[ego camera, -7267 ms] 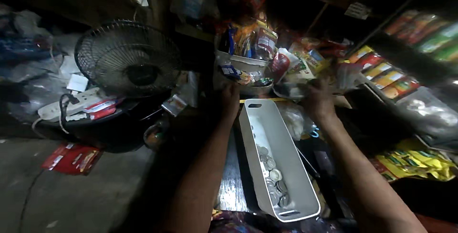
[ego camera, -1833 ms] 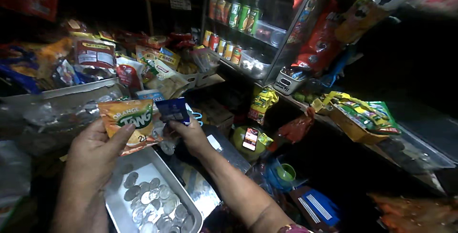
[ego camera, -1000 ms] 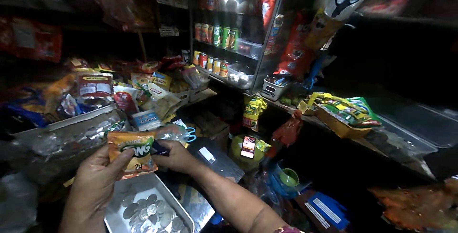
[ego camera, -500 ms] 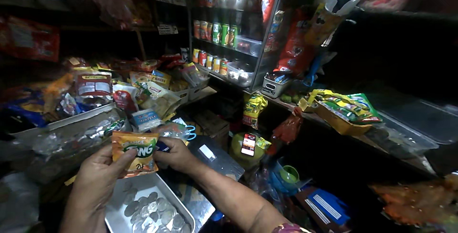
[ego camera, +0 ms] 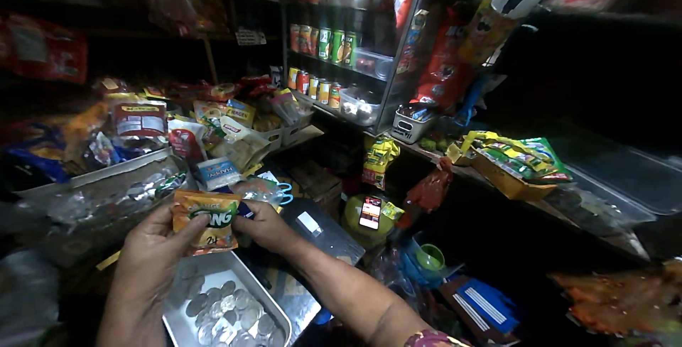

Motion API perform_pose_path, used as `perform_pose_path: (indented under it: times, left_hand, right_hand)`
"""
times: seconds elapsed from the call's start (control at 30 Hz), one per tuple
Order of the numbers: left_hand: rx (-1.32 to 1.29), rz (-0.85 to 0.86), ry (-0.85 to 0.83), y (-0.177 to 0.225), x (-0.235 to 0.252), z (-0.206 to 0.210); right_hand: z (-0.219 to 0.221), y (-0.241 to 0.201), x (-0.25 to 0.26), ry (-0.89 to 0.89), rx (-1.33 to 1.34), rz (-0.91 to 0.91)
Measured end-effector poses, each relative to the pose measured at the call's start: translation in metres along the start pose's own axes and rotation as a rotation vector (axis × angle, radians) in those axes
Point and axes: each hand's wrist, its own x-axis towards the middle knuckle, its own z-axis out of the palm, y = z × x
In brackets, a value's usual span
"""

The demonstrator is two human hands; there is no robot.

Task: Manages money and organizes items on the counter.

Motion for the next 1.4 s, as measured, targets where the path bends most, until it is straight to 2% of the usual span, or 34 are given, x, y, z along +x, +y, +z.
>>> perform_pose_path:
  times: [0.13, 0.27, 0.4, 0.7, 0.9, 1.03, 1.17, 1.27, 1.4]
  left_hand:
    - [-0.063, 0.011, 0.048, 0.003, 0.0, 0.0]
    - [-0.27, -0.007, 0.194, 0.009, 0.001, -0.002]
    - [-0.283, -0.06, 0.297, 0.01, 0.005, -0.002]
    - [-0.33, -0.093, 0.327, 0.009, 0.009, 0.0]
    - [-0.292, -0.06, 0.285, 0.004, 0.009, 0.0]
    - [-0.175, -0.065, 0.175, 0.008, 0.006, 0.004]
    - [0.052, -0.054, 0.062, 0.014, 0.0, 0.007]
    - [0.153, -0.039, 0.046, 0.01, -0.002, 0.002]
    - [-0.039, 0.028, 0.111, 0.003, 0.005, -0.004]
  right_hand:
    - [0.0, -0.006, 0.002, 0.094, -0.016, 0.094]
    - [-0.011, 0.004, 0.007, 0.255, 0.229, 0.245]
    - [-0.018, 0.017, 0.011, 0.302, 0.425, 0.157]
    - [-0.021, 0.013, 0.007, 0.323, 0.33, 0.174]
    - [-0.022, 0.013, 0.005, 0.286, 0.382, 0.13]
    - [-0.02, 0.014, 0.001, 0.115, 0.378, 0.066]
    - [-0.01, 0.014, -0.005, -0.008, 0.201, 0.027]
    - [-0.008, 0.011, -0.004, 0.048, 0.114, 0.047]
    - [-0.006, 0.0, 0.01, 0.2, 0.034, 0.075]
